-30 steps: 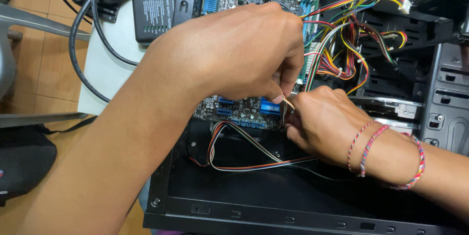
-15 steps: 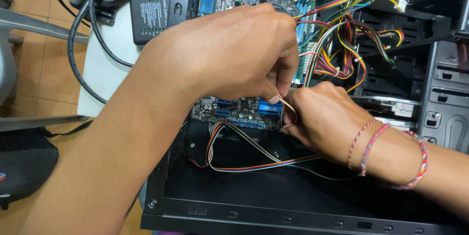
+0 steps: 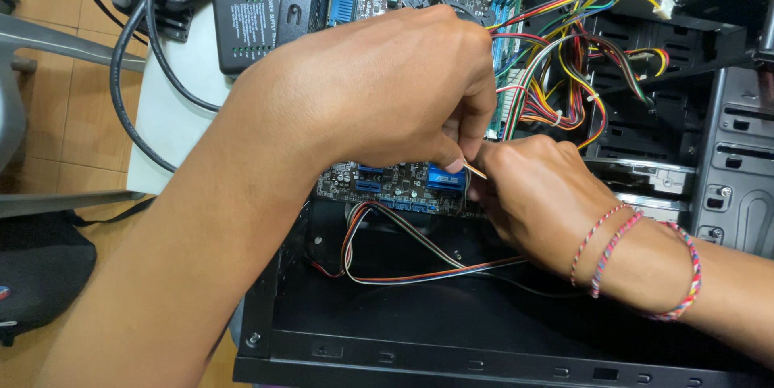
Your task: The person organizes and connects various internal power and data cables within a desktop computer chassis by hand, then uses a small brush to clean debris from the interior components.
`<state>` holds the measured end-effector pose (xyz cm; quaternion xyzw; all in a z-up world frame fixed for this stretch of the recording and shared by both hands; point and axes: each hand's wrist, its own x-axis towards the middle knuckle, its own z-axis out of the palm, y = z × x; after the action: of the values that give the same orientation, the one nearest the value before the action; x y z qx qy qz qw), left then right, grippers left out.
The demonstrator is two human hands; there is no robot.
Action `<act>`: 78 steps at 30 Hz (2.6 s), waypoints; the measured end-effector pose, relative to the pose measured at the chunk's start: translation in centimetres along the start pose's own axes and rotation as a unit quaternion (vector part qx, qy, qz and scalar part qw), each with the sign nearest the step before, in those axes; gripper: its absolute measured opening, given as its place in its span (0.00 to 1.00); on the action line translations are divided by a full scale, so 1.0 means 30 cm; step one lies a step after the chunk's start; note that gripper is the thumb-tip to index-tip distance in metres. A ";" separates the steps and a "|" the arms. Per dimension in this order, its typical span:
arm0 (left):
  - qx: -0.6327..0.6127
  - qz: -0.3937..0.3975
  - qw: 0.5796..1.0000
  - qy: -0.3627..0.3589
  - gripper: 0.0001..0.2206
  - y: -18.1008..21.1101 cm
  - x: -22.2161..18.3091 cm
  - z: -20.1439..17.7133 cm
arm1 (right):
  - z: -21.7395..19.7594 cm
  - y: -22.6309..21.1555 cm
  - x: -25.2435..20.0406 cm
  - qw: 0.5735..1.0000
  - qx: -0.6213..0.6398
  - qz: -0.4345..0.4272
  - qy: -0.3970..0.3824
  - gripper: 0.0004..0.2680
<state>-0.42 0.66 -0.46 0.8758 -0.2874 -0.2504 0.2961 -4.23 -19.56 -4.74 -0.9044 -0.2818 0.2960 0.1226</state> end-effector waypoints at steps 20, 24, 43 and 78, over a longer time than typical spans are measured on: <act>0.044 0.017 0.998 0.033 0.04 -0.039 0.008 0.022 | 0.040 -0.006 0.017 0.996 0.074 0.049 0.010 0.14; 0.050 0.028 0.997 0.050 0.04 -0.041 0.007 0.028 | 0.035 -0.012 0.017 0.994 0.091 0.058 0.006 0.15; 0.039 0.010 0.999 0.034 0.03 -0.032 0.008 0.019 | 0.045 0.000 0.017 0.996 0.076 0.043 0.006 0.13; 0.020 -0.049 0.997 -0.047 0.05 0.030 0.013 -0.028 | 0.042 -0.010 0.001 0.998 0.062 0.002 -0.001 0.13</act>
<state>0.06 0.13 0.64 0.8820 -0.2625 -0.2998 0.2516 -5.11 -19.23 -5.63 -0.8951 -0.2614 0.3143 0.1778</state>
